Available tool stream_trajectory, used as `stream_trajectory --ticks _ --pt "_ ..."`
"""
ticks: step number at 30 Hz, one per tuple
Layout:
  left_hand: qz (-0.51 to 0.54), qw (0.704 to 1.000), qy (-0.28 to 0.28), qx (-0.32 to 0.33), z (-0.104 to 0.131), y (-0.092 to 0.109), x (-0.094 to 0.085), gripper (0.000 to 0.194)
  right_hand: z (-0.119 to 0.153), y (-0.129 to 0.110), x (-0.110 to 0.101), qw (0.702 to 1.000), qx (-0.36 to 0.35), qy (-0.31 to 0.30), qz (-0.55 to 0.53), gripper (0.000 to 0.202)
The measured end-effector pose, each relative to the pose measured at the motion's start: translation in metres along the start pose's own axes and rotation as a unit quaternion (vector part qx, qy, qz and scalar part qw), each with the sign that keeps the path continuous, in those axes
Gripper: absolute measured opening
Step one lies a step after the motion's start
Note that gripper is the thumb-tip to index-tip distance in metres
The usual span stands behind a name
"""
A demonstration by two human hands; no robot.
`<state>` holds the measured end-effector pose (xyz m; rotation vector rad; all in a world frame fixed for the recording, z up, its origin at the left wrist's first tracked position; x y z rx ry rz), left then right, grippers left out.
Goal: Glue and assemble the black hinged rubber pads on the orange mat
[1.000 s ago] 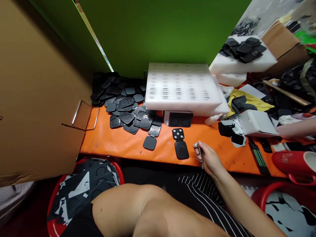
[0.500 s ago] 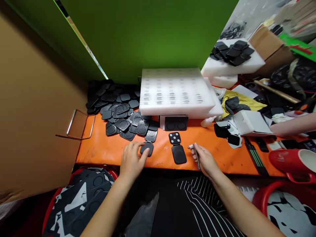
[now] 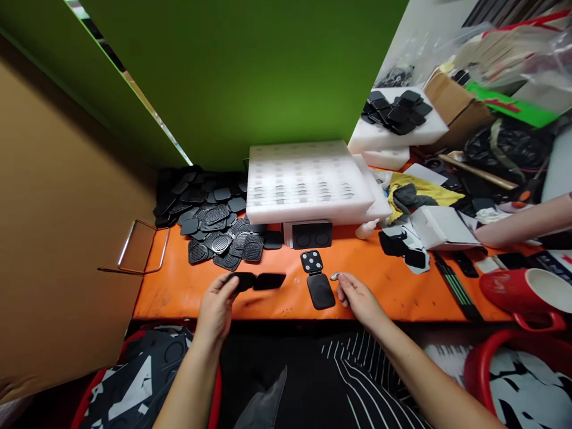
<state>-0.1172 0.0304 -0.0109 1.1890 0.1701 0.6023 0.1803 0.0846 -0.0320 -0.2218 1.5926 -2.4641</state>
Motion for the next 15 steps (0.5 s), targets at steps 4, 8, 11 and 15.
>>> stream_trajectory --ticks 4,8,11,15 --pt "0.243 0.966 -0.016 -0.085 0.017 0.002 0.015 0.031 0.002 -0.006 0.010 1.000 -0.006 -0.025 -0.002 0.054" --pt "0.287 0.915 -0.156 -0.237 0.051 -0.035 0.052 0.030 0.003 -0.009 0.016 0.999 -0.004 -0.038 -0.017 0.052" --pt "0.343 0.847 -0.258 -0.315 0.075 -0.060 0.072 0.043 0.003 -0.008 0.016 0.998 0.001 -0.035 -0.045 0.050" --pt "0.390 0.785 -0.323 -0.357 0.086 -0.066 0.070 0.066 0.004 -0.007 0.013 0.993 0.007 -0.025 -0.112 0.047"
Point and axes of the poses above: each hand's wrist, its own z-axis away from the middle knuckle, its own x-axis out of the palm, y = z × x, the point moved 3 cm from there along -z, towards the middle knuckle, and after that the axes turned 5 degrees about -y, right-handed, at the moved point
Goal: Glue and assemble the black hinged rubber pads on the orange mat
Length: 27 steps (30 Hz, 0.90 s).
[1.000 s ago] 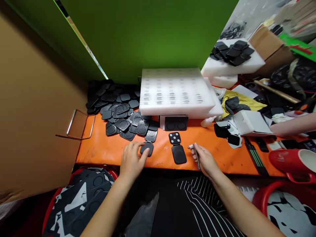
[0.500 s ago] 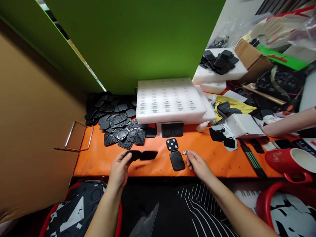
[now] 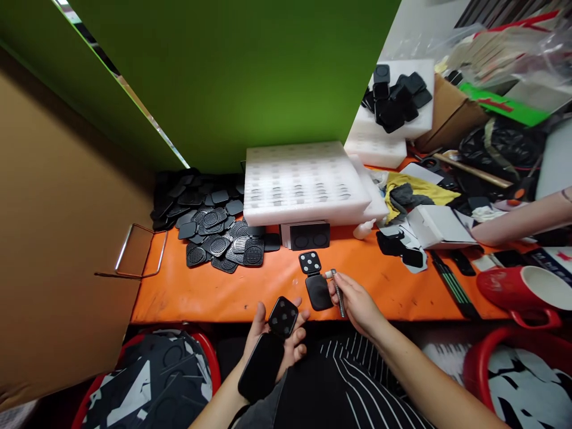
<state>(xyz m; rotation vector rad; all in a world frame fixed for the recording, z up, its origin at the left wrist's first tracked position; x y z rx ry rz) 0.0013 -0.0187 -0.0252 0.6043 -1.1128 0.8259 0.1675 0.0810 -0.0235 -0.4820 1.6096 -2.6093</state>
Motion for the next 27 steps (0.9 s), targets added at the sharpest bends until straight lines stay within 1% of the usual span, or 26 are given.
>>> stream_trajectory --ticks 2,3,6,8,10,11,13,14,15,17,19,21,22,23,24,25,27 --pt "-0.004 1.000 -0.020 -0.022 0.008 0.005 -0.004 0.061 0.000 0.000 -0.002 1.000 0.000 -0.002 -0.006 0.046" --pt "-0.011 0.999 -0.026 -0.032 0.012 0.008 -0.006 0.057 0.001 0.000 -0.003 1.000 -0.002 -0.005 0.008 0.046" --pt "-0.032 0.996 -0.026 -0.074 0.022 0.013 -0.010 0.055 0.007 -0.001 0.000 0.994 -0.011 -0.027 0.110 0.048" --pt "-0.049 0.994 0.002 -0.101 0.025 0.014 -0.007 0.054 0.016 -0.005 0.010 0.977 -0.022 -0.071 0.198 0.043" --pt "-0.093 0.988 0.064 -0.103 0.025 0.014 0.000 0.051 0.026 -0.011 0.025 0.951 -0.034 -0.135 0.277 0.034" --pt "-0.126 0.982 0.102 -0.093 0.024 0.015 0.005 0.049 0.031 -0.014 0.034 0.935 -0.038 -0.165 0.313 0.030" --pt "-0.207 0.963 0.163 -0.062 0.021 0.017 0.013 0.042 0.037 -0.019 0.049 0.903 -0.047 -0.195 0.381 0.024" --pt "-0.253 0.950 0.179 -0.043 0.019 0.018 0.016 0.037 0.037 -0.021 0.055 0.888 -0.051 -0.196 0.414 0.023" --pt "-0.302 0.935 0.182 -0.027 0.017 0.019 0.019 0.035 0.037 -0.023 0.059 0.875 -0.055 -0.189 0.443 0.023" --pt "-0.407 0.897 0.171 0.000 0.011 0.020 0.020 0.047 0.034 -0.025 0.062 0.852 -0.061 -0.167 0.492 0.024" --pt "-0.506 0.848 0.157 0.020 0.006 0.019 0.019 0.057 0.031 -0.028 0.062 0.829 -0.066 -0.150 0.534 0.027" --pt "-0.582 0.799 0.145 0.043 0.001 0.019 0.018 0.064 0.031 -0.032 0.060 0.800 -0.069 -0.142 0.579 0.029" --pt "-0.605 0.781 0.141 0.058 -0.001 0.019 0.018 0.066 0.032 -0.035 0.059 0.786 -0.070 -0.142 0.598 0.029" --pt "-0.619 0.770 0.135 0.073 -0.003 0.019 0.017 0.069 0.032 -0.037 0.058 0.774 -0.071 -0.148 0.611 0.028" --pt "-0.625 0.766 0.127 0.085 -0.006 0.018 0.017 0.070 0.032 -0.039 0.057 0.769 -0.073 -0.158 0.616 0.027" --pt "-0.623 0.767 0.118 0.098 -0.008 0.018 0.017 0.070 0.032 -0.041 0.056 0.769 -0.076 -0.167 0.613 0.027" --pt "-0.611 0.777 0.096 0.117 -0.014 0.016 0.016 0.066 0.030 -0.044 0.052 0.781 -0.078 -0.170 0.596 0.028"
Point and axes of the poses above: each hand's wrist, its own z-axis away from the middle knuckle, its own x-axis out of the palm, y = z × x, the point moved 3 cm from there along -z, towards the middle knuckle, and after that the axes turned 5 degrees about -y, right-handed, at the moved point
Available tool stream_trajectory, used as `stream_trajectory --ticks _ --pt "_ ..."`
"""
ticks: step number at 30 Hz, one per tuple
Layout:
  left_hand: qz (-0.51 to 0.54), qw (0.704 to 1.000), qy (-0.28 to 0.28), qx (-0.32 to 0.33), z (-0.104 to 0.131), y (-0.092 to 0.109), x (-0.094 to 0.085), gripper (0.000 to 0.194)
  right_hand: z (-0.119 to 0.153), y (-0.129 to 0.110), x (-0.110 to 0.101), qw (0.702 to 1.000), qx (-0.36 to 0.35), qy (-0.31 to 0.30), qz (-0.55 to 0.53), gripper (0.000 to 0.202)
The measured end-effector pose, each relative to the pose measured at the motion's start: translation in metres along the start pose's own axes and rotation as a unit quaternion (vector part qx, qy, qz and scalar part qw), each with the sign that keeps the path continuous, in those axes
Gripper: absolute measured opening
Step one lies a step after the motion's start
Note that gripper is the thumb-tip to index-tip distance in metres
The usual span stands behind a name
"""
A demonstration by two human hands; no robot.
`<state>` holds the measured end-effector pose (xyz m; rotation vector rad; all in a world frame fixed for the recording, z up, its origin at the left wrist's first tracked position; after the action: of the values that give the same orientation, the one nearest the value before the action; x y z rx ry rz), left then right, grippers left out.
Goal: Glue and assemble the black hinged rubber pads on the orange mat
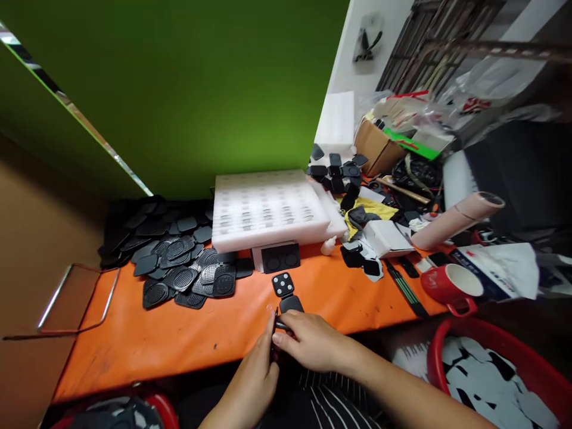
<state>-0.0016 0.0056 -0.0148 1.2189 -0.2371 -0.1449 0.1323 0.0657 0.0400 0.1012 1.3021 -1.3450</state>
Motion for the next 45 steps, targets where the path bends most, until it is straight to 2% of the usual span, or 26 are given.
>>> stream_trajectory --ticks 4,8,12,14,19,27,31,34,41,45 --pt "-0.012 1.000 -0.011 0.010 -0.009 -0.007 0.004 0.058 -0.006 0.012 -0.002 0.999 0.021 0.023 -0.033 0.026" --pt "-0.093 0.995 -0.024 0.001 -0.020 -0.014 0.007 0.065 -0.012 0.015 0.002 0.997 0.018 0.041 -0.057 0.026" --pt "-0.105 0.994 0.014 0.000 -0.030 -0.018 0.006 0.067 -0.013 0.006 0.001 0.997 0.011 0.070 -0.043 0.029" --pt "-0.116 0.993 0.025 0.009 -0.032 -0.021 0.003 0.067 -0.012 0.002 0.001 0.998 0.023 0.062 -0.018 0.031" --pt "-0.176 0.984 -0.013 0.033 -0.030 -0.031 -0.002 0.065 -0.005 -0.004 -0.001 0.998 0.031 0.030 0.038 0.035" --pt "-0.238 0.969 -0.052 0.037 -0.030 -0.045 -0.003 0.060 -0.008 0.004 0.001 0.998 0.044 0.009 -0.033 0.029" --pt "-0.280 0.959 -0.033 0.021 -0.034 -0.054 -0.004 0.055 -0.008 0.005 0.001 0.999 0.041 -0.004 0.002 0.037" --pt "-0.279 0.960 -0.022 0.016 -0.035 -0.058 -0.004 0.052 -0.007 0.011 0.001 0.998 0.057 -0.022 -0.025 0.041" --pt "-0.259 0.964 -0.033 0.046 -0.032 -0.055 -0.005 0.052 -0.007 0.014 -0.005 0.999 0.040 0.003 0.004 0.044" --pt "-0.249 0.967 -0.045 0.042 -0.029 -0.037 -0.004 0.056 -0.009 0.012 -0.009 0.999 0.038 0.009 0.002 0.041"
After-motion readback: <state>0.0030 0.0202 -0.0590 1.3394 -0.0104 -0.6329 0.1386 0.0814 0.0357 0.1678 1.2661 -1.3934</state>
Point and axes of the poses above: each hand's wrist, its own z-axis away from the middle knuckle, its own x-axis out of the palm, y = z × x, the point moved 3 cm from there along -z, towards the middle knuckle, and after that the axes turned 5 degrees about -y, right-handed, at the moved point
